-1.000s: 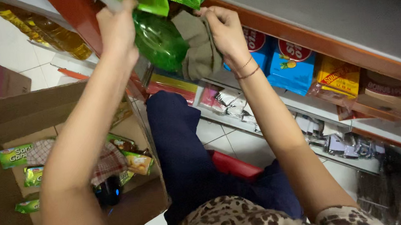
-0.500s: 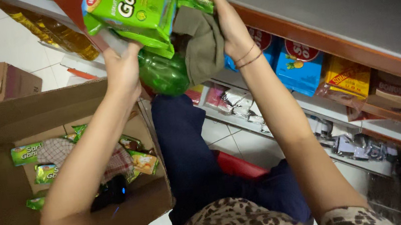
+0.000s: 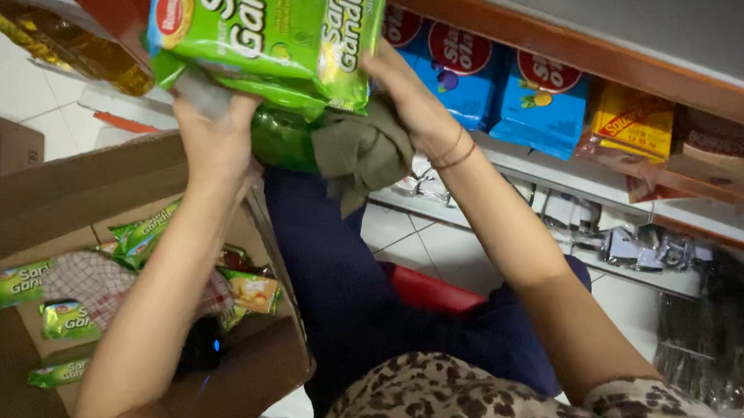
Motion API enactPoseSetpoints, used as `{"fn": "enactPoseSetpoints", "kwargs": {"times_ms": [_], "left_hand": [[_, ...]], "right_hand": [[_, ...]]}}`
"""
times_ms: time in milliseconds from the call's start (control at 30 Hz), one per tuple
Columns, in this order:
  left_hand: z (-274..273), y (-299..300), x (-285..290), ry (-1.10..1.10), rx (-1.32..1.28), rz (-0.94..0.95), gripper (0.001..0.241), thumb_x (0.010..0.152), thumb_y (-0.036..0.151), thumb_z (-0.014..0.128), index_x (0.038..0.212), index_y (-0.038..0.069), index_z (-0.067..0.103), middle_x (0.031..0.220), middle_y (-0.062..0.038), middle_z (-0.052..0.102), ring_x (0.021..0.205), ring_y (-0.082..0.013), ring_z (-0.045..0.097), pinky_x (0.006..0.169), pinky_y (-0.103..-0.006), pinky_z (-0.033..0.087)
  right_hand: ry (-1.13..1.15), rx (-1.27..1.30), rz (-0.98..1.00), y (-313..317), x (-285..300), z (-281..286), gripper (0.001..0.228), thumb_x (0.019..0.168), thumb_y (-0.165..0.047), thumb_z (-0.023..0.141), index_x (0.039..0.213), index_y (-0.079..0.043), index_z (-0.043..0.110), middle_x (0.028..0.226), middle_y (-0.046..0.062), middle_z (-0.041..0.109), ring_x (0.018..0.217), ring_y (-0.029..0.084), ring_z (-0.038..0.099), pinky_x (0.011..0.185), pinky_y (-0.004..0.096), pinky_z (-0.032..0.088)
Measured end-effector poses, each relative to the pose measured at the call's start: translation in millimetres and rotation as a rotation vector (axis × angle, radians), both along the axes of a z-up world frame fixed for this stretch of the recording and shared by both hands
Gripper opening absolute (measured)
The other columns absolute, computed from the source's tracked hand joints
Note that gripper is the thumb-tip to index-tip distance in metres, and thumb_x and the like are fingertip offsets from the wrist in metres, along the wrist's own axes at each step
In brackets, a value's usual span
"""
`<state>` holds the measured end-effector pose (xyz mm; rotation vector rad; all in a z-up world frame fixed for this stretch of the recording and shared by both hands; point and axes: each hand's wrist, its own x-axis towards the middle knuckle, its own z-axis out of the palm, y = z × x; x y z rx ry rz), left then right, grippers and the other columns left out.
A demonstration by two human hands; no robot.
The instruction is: The person takes snack packages from a cardboard box, scans them with a handheld scanner, and organizes them onto store shelves. They then sit on a crate to clean the bottom shelf surface using a spray bottle and a cloth.
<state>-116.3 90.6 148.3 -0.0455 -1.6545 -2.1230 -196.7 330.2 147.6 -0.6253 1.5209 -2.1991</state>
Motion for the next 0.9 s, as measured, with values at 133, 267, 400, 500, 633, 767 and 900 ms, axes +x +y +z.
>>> {"fn": "enactPoseSetpoints", "kwargs": {"times_ms": [133, 267, 400, 500, 633, 767, 900], "left_hand": [[-9, -9, 2, 0.045, -0.063, 0.006, 0.042, 0.094, 0.002, 0.076, 0.131, 0.001, 0.056, 0.127, -0.005, 0.065, 0.114, -0.0153, 0.065, 0.102, -0.0327, 0.054], [-37, -18, 4, -0.01, -0.209, 0.055, 0.04, 0.099, 0.003, 0.078, 0.131, -0.002, 0.054, 0.124, -0.009, 0.064, 0.108, -0.0172, 0.061, 0.095, -0.0316, 0.052], [-55, -22, 19, 0.028, -0.244, 0.077, 0.057, 0.095, -0.003, 0.077, 0.136, 0.0, 0.038, 0.137, -0.012, 0.056, 0.126, -0.021, 0.059, 0.108, -0.0373, 0.055], [-58, -20, 40, 0.107, -0.192, -0.037, 0.06, 0.095, -0.01, 0.074, 0.143, -0.001, 0.038, 0.143, -0.015, 0.053, 0.134, -0.0239, 0.059, 0.116, -0.0431, 0.053], [-70, -11, 70, -0.038, -0.138, -0.083, 0.059, 0.097, -0.008, 0.075, 0.139, 0.0, 0.034, 0.142, -0.016, 0.056, 0.127, -0.0265, 0.065, 0.104, -0.0453, 0.059], [-88, 3, 103, 0.005, -0.117, -0.109, 0.072, 0.094, -0.009, 0.075, 0.144, 0.001, 0.025, 0.15, -0.016, 0.05, 0.138, -0.0284, 0.06, 0.116, -0.0463, 0.055], [-91, 18, 124, -0.071, -0.19, -0.083, 0.08, 0.092, -0.006, 0.079, 0.148, 0.001, 0.021, 0.148, -0.016, 0.051, 0.133, -0.0271, 0.06, 0.111, -0.0448, 0.055]], "right_hand": [[-0.25, -0.193, 0.168, -4, -16, -15, 0.067, 0.11, -0.046, 0.049, 0.159, -0.001, 0.037, 0.157, 0.011, 0.051, 0.143, 0.024, 0.05, 0.122, 0.041, 0.042], [-0.104, -0.178, 0.186, -3, -21, -34, 0.073, 0.11, -0.051, 0.042, 0.165, -0.008, 0.019, 0.166, 0.012, 0.035, 0.153, 0.027, 0.038, 0.128, 0.044, 0.035], [0.229, 0.018, 0.029, -1, -8, -43, 0.083, 0.113, -0.049, 0.045, 0.171, -0.009, 0.0, 0.178, 0.012, 0.018, 0.163, 0.026, 0.022, 0.135, 0.04, 0.021], [0.355, 0.196, -0.109, -5, 4, -48, 0.081, 0.117, -0.04, 0.048, 0.171, -0.007, -0.002, 0.181, 0.009, 0.001, 0.169, 0.024, 0.0, 0.139, 0.036, 0.008], [0.321, 0.157, -0.091, 0, 36, -51, 0.09, 0.111, -0.023, 0.06, 0.169, -0.006, -0.007, 0.179, 0.01, 0.001, 0.166, 0.024, 0.001, 0.137, 0.036, 0.008], [0.339, 0.207, -0.153, 12, 75, -46, 0.099, 0.103, -0.003, 0.068, 0.169, -0.004, -0.006, 0.178, 0.013, 0.01, 0.165, 0.024, 0.01, 0.137, 0.036, 0.012], [0.388, 0.337, -0.25, 24, 102, -43, 0.112, 0.088, 0.004, 0.078, 0.165, -0.001, -0.002, 0.173, 0.015, 0.013, 0.161, 0.025, 0.011, 0.133, 0.035, 0.013]]}}
